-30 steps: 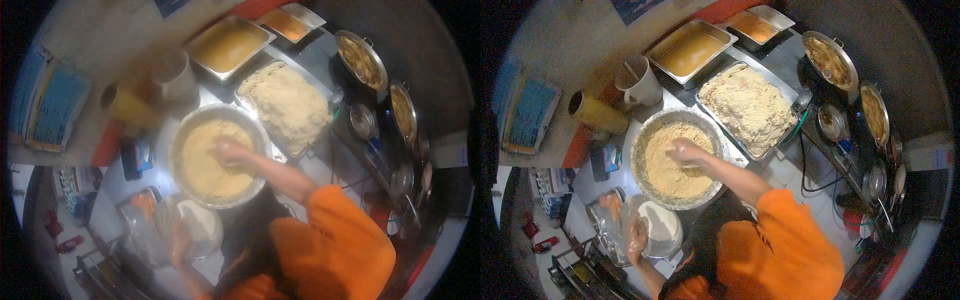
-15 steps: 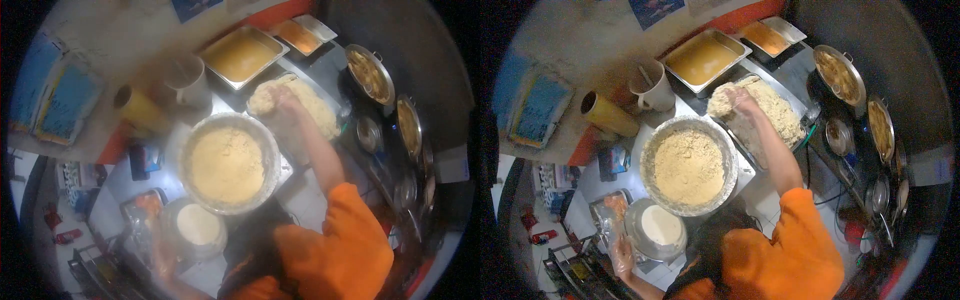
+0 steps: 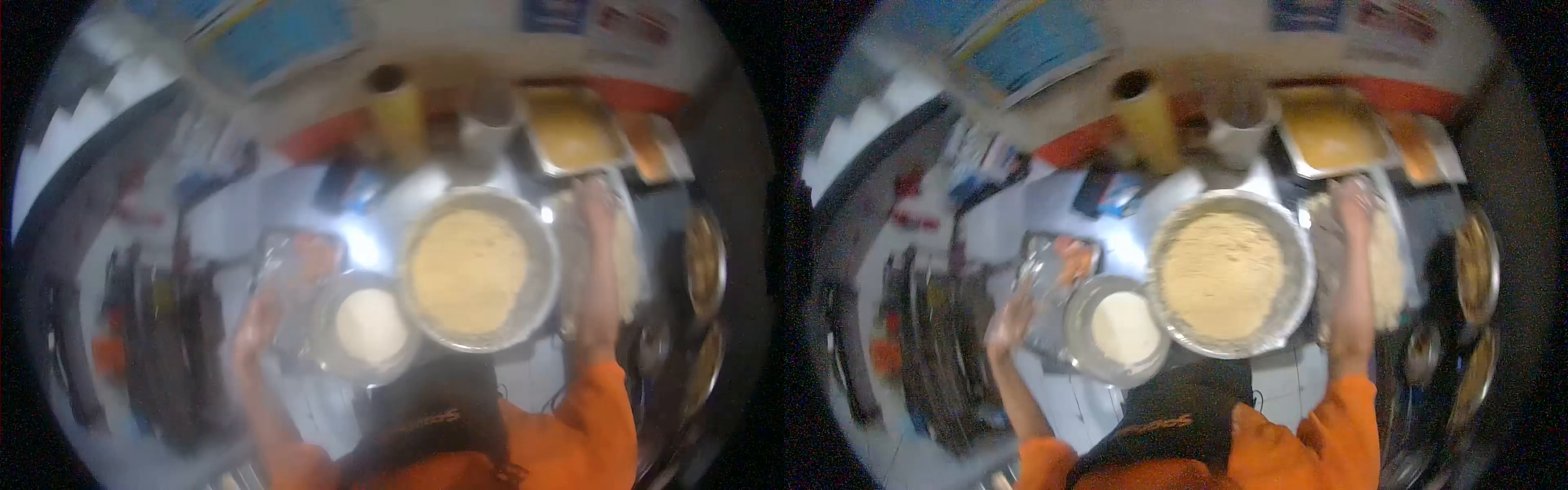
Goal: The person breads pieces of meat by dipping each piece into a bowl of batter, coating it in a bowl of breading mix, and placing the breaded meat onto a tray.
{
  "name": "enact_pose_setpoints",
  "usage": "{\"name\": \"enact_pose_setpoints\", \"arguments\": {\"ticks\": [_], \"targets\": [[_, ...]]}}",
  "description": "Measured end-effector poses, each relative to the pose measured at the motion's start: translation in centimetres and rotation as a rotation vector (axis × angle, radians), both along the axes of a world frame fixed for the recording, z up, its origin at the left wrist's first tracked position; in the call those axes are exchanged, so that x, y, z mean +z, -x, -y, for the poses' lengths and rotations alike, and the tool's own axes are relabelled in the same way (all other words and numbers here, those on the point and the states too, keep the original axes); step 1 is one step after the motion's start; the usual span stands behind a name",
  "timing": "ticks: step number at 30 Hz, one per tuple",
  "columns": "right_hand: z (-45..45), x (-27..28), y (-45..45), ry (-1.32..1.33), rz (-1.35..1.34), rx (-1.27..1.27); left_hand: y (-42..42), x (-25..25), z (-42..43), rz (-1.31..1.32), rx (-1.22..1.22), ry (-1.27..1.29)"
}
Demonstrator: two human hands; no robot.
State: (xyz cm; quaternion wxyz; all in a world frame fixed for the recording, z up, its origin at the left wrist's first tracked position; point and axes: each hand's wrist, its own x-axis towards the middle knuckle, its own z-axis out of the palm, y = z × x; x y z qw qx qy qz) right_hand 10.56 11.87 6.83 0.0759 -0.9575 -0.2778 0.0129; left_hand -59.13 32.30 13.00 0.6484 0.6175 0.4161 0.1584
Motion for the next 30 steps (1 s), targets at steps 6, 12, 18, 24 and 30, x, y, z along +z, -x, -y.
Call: {"name": "enact_pose_setpoints", "arguments": {"ticks": [6,12,18,24,30], "targets": [[-0.1,-4.0,1.6,0.170,0.102,-0.036,2.2,-7.6,-11.8,-0.656,0.200,-0.476],[-2.2,5.5,7.3,0.182,-0.006,-0.143,-1.1,-14.8,-10.8,-0.528,-0.039,-0.539],[1.7,7.3,8.5,0.016,0.144,0.023,-10.1,-9.4,-6.3,-0.867,0.132,-0.449],[1.9,9.2,14.5,-0.174,0.022,0.227,-0.3,-22.4,-9.0,-0.317,0.326,-0.542],[-2.2,8.8,21.8,-0.317,-0.105,0.602,-7.4,-13.4,-4.7,-0.100,0.205,-0.596]]}}
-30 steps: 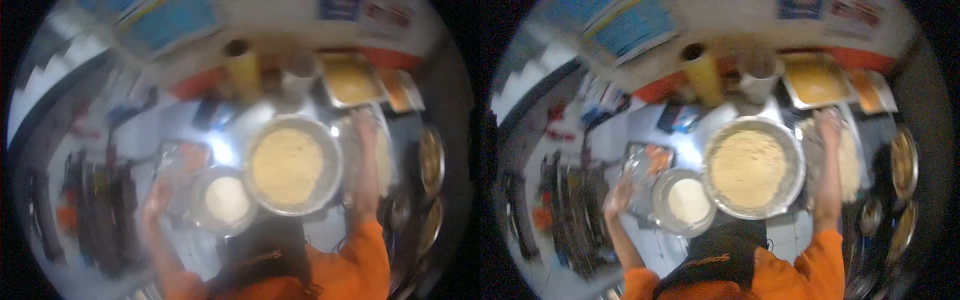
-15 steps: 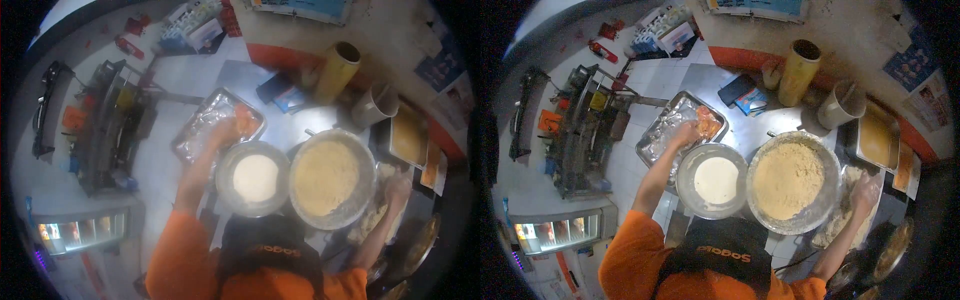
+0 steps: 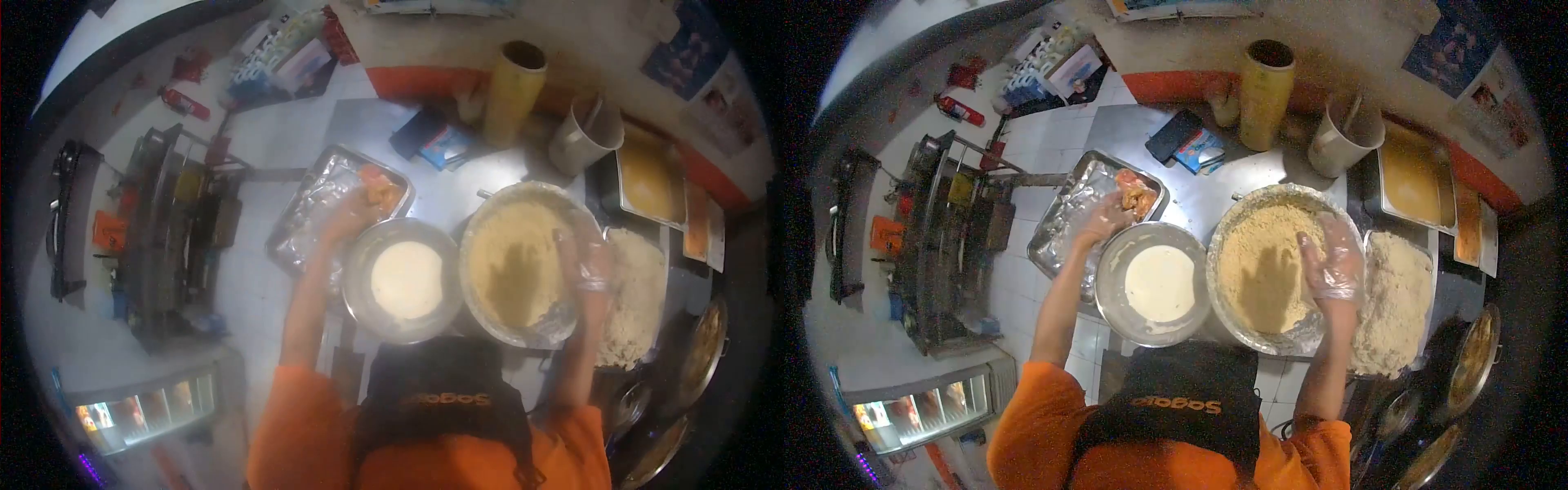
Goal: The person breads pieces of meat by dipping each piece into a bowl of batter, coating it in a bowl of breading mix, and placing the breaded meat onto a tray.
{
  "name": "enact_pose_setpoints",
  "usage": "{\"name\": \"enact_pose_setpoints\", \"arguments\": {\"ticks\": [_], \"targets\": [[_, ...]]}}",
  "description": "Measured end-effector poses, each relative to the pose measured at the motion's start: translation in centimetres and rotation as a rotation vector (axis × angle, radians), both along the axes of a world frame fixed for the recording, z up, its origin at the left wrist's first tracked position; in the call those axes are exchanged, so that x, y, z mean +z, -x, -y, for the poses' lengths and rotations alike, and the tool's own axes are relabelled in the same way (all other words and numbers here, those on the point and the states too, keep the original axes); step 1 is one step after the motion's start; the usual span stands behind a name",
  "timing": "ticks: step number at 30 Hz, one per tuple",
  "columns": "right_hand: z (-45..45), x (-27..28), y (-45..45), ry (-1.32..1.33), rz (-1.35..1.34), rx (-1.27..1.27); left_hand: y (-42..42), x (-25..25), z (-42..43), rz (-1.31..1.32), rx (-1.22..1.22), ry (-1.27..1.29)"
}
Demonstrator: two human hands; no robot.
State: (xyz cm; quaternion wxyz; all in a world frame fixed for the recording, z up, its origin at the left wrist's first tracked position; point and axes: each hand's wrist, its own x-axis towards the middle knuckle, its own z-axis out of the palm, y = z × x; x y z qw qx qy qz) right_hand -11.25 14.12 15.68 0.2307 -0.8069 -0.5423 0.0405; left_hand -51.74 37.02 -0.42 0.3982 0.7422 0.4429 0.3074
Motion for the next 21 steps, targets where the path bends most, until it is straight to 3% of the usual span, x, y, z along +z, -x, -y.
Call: {"name": "enact_pose_setpoints", "arguments": {"ticks": [2,3,4,7,9,13,14,16,18,19,21], "targets": [[-0.8,1.2,1.8,-0.026,-0.044,0.040,-3.4,4.5,1.3,-0.194,0.043,-0.054],[-0.6,1.4,2.3,-0.052,-0.060,0.074,-3.7,4.2,1.3,-0.194,0.048,-0.052],[-0.6,1.6,2.6,-0.079,-0.076,0.107,-4.0,4.0,0.9,-0.028,0.192,0.170],[0.2,1.9,3.1,-0.078,-0.066,0.103,-3.1,3.3,-0.4,0.092,0.327,0.362],[0.8,1.7,2.6,-0.132,-0.110,0.117,0.1,0.0,-2.9,0.104,0.266,0.379],[1.3,1.5,3.3,-0.169,-0.114,0.166,3.5,-2.5,-3.5,0.344,0.238,0.151],[0.7,1.0,4.2,-0.170,-0.113,0.173,2.8,0.8,-1.0,0.148,0.188,0.042],[-1.1,-0.5,7.9,-0.101,-0.754,0.137,0.0,5.8,4.1,0.129,0.031,0.013],[-2.7,-1.8,12.2,-0.063,-1.351,0.117,-3.4,8.4,8.9,0.427,-0.065,0.349],[-3.1,-2.0,13.5,-0.049,-1.348,0.127,-5.1,10.2,11.6,0.547,-0.049,0.604],[-3.3,-2.4,15.5,0.137,-1.529,0.139,-6.3,9.4,14.6,0.408,-0.098,0.513]]}}
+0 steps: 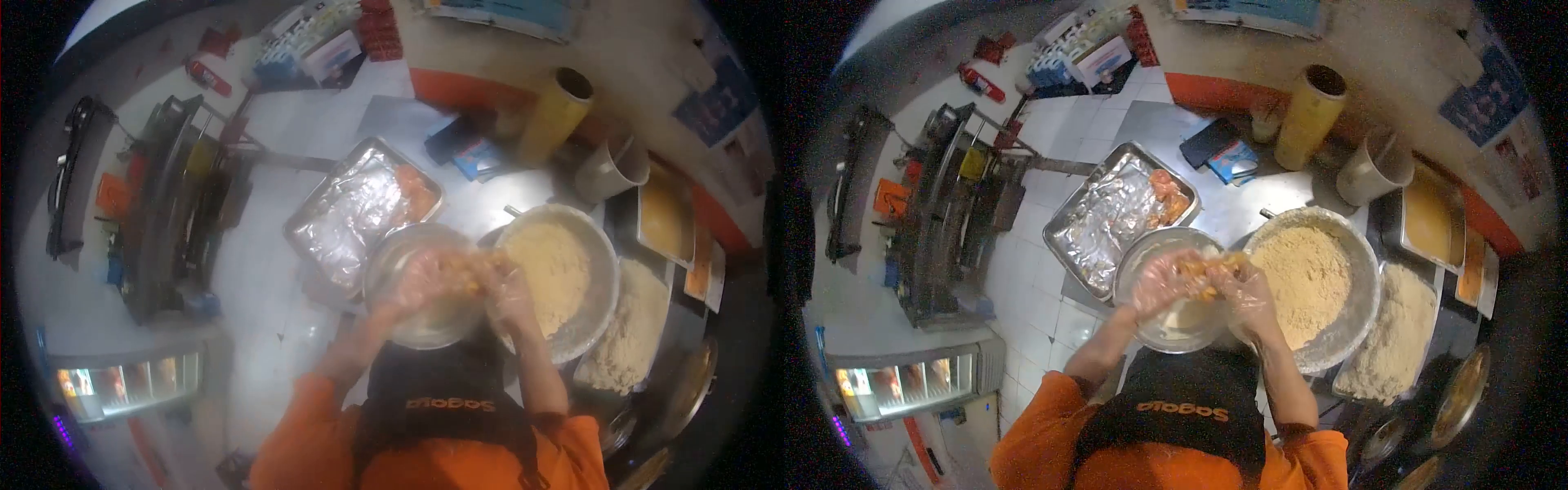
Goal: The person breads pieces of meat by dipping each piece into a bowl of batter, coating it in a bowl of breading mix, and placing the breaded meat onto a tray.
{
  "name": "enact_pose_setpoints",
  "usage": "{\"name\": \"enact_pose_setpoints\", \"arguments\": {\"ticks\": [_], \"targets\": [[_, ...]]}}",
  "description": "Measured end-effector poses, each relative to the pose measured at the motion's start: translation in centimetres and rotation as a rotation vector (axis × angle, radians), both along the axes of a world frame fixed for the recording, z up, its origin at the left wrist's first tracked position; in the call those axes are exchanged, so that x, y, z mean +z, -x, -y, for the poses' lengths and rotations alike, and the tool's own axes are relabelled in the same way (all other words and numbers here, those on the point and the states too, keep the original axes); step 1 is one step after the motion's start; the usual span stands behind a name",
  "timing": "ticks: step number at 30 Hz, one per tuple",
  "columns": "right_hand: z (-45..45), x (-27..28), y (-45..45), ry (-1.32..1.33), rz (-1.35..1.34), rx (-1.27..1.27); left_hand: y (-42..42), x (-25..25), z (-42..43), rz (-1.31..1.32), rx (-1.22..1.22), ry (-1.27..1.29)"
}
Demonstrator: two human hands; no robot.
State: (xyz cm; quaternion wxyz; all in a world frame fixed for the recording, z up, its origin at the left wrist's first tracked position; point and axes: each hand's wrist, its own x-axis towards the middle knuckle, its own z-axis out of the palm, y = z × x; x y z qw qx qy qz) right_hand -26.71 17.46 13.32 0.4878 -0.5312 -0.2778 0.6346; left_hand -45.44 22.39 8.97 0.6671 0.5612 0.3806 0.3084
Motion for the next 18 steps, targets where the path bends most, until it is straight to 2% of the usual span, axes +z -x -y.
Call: {"name": "enact_pose_setpoints", "arguments": {"ticks": [1,2,4,6,8,10,11,12,13,14,15,16,17,18], "targets": [[-0.1,-0.3,-0.2,-0.107,0.249,0.098,0.1,0.0,0.7,0.004,0.022,-0.001],[0.0,-0.3,-0.1,-0.111,0.252,0.121,0.4,0.3,1.3,0.012,0.075,0.045],[0.2,0.0,0.3,-0.018,0.086,-0.015,1.6,-0.4,1.9,0.027,0.156,0.089],[0.4,-0.7,0.2,-0.020,0.121,0.048,2.9,-1.7,2.4,0.020,0.127,-0.040],[0.4,-1.5,0.6,-0.010,0.159,0.092,3.4,-1.5,2.7,-0.023,0.124,-0.037],[0.6,-1.7,0.3,0.038,0.356,0.168,3.1,0.4,2.3,-0.048,0.080,-0.021],[0.8,-1.3,0.1,0.069,0.428,0.185,3.2,1.7,2.0,-0.136,0.086,0.113],[0.3,0.0,0.4,-0.063,0.687,0.327,3.2,2.2,1.9,-0.226,0.083,0.234],[0.0,0.4,0.7,-0.117,0.819,0.396,3.2,0.9,1.9,-0.210,0.051,0.241],[-0.3,0.7,1.0,-0.173,0.954,0.457,3.4,-1.2,2.1,-0.185,0.125,0.219],[-0.3,0.1,1.5,-0.084,0.630,0.283,3.4,-1.7,2.1,-0.165,0.200,0.192],[0.0,-1.0,1.7,-0.006,0.299,0.106,3.3,-1.7,2.3,-0.168,0.175,0.196],[0.1,-2.3,1.8,-0.070,0.115,0.012,3.1,-0.5,2.2,-0.170,0.242,0.187],[0.4,-2.9,1.3,-0.065,0.111,-0.013,3.0,0.2,2.1,-0.173,0.310,0.177]]}}
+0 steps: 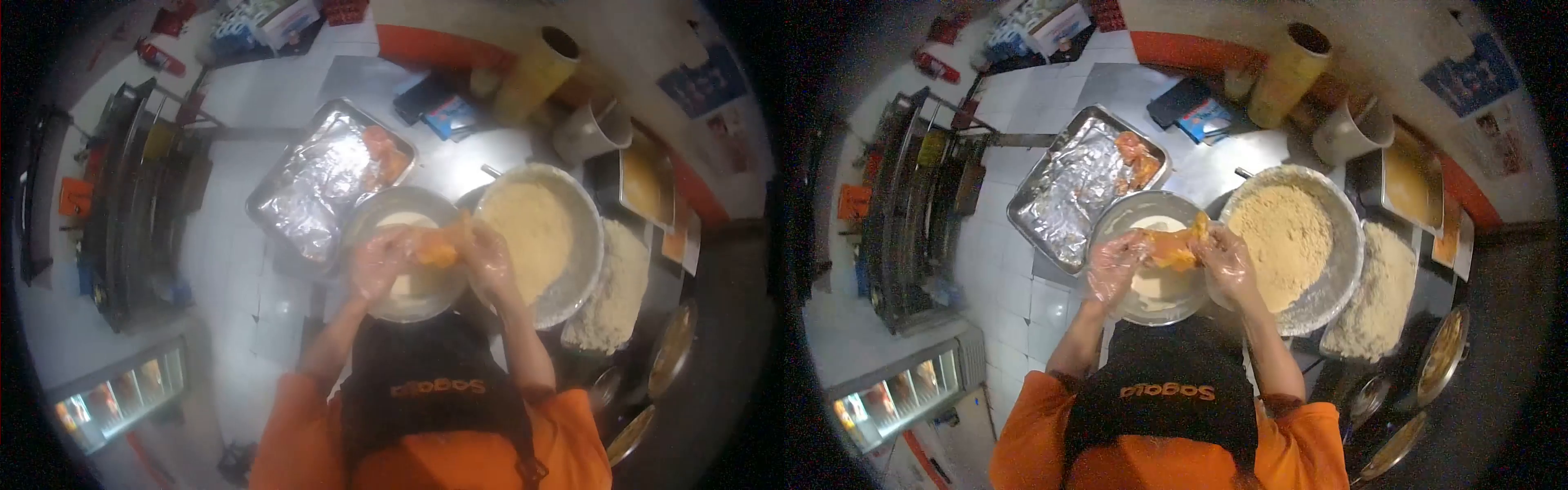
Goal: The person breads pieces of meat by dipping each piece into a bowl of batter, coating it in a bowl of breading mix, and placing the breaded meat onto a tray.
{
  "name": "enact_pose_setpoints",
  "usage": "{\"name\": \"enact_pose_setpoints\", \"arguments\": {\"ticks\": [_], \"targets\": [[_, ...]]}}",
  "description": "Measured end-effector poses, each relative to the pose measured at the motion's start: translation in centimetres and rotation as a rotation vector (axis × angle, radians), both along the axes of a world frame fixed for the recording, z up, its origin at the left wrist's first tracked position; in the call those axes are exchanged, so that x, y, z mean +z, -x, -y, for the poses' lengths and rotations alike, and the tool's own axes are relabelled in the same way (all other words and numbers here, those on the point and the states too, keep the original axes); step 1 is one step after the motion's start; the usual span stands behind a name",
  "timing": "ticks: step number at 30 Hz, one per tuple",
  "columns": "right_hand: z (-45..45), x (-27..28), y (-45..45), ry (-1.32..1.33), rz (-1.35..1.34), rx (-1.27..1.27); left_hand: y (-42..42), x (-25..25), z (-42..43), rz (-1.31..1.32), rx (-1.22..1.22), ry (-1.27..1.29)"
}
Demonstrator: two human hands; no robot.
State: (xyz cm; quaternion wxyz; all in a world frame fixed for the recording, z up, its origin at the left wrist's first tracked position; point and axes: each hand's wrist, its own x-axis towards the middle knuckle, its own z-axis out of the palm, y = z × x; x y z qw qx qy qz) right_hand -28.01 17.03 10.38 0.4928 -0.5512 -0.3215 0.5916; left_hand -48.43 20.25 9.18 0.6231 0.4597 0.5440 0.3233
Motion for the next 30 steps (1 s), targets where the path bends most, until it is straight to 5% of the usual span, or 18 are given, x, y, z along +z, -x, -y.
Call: {"name": "enact_pose_setpoints", "arguments": {"ticks": [6,9,11,14,15,19,21,22,24,28,30], "targets": [[2.4,-2.6,-2.3,0.061,-0.096,-0.108,-0.1,-0.1,-1.6,-0.205,-0.110,-0.194],[4.1,-1.3,-5.7,-0.060,-0.030,-0.185,0.7,-2.9,-2.0,0.042,-0.122,-0.206],[4.7,-0.3,-7.7,-0.044,0.040,-0.228,0.8,-3.5,-2.1,-0.330,-0.493,-0.272],[5.7,-1.1,-10.3,-0.049,0.090,-0.286,1.3,-9.5,-0.1,-0.669,-0.682,-0.301],[6.0,-1.5,-10.9,-0.065,0.068,-0.308,2.7,-13.8,0.2,-0.485,-0.673,-0.442],[6.3,-1.2,-13.2,-0.013,0.163,-0.296,1.5,-6.9,-1.3,-0.233,-0.615,-0.131],[5.8,-1.2,-15.3,-0.253,0.558,0.156,2.3,-5.1,-2.9,-0.430,-0.593,-0.082],[5.2,-1.3,-15.2,-0.251,0.560,0.145,1.8,-4.0,-3.1,-0.429,-0.604,-0.086],[3.4,-1.4,-13.4,-0.073,1.226,0.434,0.2,-1.1,-3.0,-0.834,-0.696,-0.272],[0.8,-5.4,-10.7,0.112,1.551,0.620,1.1,-9.0,-1.9,-0.958,-0.708,-0.521],[1.0,-4.0,-10.8,0.145,1.539,0.664,0.6,-9.7,-1.3,-0.689,-0.408,-0.531]]}}
